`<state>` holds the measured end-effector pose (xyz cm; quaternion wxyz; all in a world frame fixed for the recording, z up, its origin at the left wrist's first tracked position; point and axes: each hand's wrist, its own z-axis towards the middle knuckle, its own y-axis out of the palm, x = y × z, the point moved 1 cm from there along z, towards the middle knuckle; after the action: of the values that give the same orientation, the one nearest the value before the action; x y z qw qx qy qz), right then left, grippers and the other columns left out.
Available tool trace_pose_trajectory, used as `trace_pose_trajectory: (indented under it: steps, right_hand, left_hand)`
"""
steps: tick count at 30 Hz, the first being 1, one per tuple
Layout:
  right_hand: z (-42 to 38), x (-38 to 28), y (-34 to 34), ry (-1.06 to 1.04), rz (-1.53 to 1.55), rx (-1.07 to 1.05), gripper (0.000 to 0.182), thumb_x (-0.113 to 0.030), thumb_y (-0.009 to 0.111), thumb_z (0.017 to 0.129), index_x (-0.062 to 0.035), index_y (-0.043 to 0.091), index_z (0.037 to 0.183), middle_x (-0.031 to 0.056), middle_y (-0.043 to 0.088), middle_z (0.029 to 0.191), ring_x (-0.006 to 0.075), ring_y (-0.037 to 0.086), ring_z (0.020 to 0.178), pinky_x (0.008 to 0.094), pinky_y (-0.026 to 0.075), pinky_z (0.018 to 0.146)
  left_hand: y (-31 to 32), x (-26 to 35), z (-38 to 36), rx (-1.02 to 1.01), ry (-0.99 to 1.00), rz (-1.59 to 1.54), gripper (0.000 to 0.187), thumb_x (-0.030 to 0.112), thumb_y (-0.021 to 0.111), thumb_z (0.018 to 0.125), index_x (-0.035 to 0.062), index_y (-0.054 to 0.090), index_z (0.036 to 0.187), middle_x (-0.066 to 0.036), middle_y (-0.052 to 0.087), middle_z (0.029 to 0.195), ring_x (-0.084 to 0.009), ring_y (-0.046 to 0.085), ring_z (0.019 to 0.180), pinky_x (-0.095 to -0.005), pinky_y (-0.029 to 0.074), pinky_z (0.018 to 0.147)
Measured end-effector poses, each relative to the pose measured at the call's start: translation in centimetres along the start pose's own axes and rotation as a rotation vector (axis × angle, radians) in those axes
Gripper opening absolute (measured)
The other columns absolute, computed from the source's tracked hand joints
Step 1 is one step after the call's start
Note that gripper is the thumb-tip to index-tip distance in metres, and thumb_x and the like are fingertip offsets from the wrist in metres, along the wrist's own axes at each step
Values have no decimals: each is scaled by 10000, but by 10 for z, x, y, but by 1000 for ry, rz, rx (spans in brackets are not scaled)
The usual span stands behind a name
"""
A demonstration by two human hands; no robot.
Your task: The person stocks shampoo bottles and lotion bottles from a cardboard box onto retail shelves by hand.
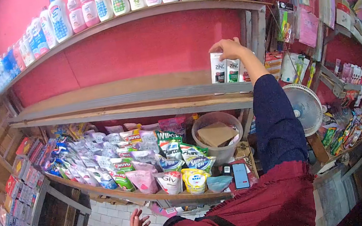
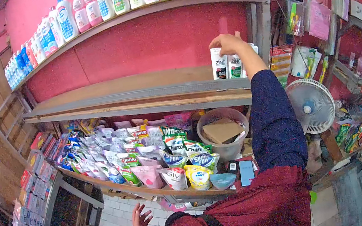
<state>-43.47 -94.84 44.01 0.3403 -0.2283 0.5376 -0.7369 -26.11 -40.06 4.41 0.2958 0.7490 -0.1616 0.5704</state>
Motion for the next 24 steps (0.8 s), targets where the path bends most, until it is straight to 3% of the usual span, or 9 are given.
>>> trace_pose_trajectory:
  steps: [2,11,15,19,21,22,24]
  right_hand:
    - [2,3,2,9,21,2,520,-131,758,654,-261,633,1142,-8,664,1094,188,585,1075,560,205,983]
    - [6,6,2,93,-23,-64,652,-182,769,616,-278,563,1227,-2,618,1192,215,530,1167,644,130,1020]
    - [0,-7,-8,34,7,-38,714,-245,763,625,-282,499,1288,-14,555,1282,241,466,1233,670,106,1028]
    - [-5,-41,-13,-155,90,333,627,-332,721,700,-301,500,1286,28,510,1330,253,461,1238,686,93,1022]
    - [-2,-68,-14,-379,321,418,550,-334,702,747,-205,544,1258,85,534,1296,264,474,1224,450,300,1057]
    - [-8,-98,-19,-472,345,438,517,-298,695,767,-129,561,1236,97,550,1274,253,485,1212,332,356,1023]
    - [-30,-160,-20,-548,480,367,478,-220,684,784,-78,565,1224,92,567,1253,217,500,1191,343,348,1024]
  left_hand:
    - [-1,-1,-2,2,-6,2,527,416,480,917,101,416,1334,-118,459,1319,-208,579,985,-366,482,827]
    - [-1,1,-3,-21,-1,4,554,413,501,911,84,397,1344,-127,457,1314,-205,575,997,-355,478,831]
    - [-7,-1,-6,-38,-27,42,557,412,475,919,96,372,1365,-137,439,1336,-216,561,1023,-365,466,853]
    - [-21,-7,-6,-30,-75,36,557,412,477,917,105,374,1369,-121,436,1350,-220,555,1052,-381,449,886]
    - [-32,-15,-3,-16,-49,9,550,398,493,913,99,385,1361,-122,453,1337,-224,560,1050,-381,453,882]
    - [-34,-13,-5,-7,-37,-11,539,377,500,913,89,389,1356,-124,460,1329,-223,564,1042,-369,456,878]
    - [-41,-5,-8,23,-6,-62,518,338,511,915,69,397,1343,-127,473,1316,-220,572,1028,-346,463,871]
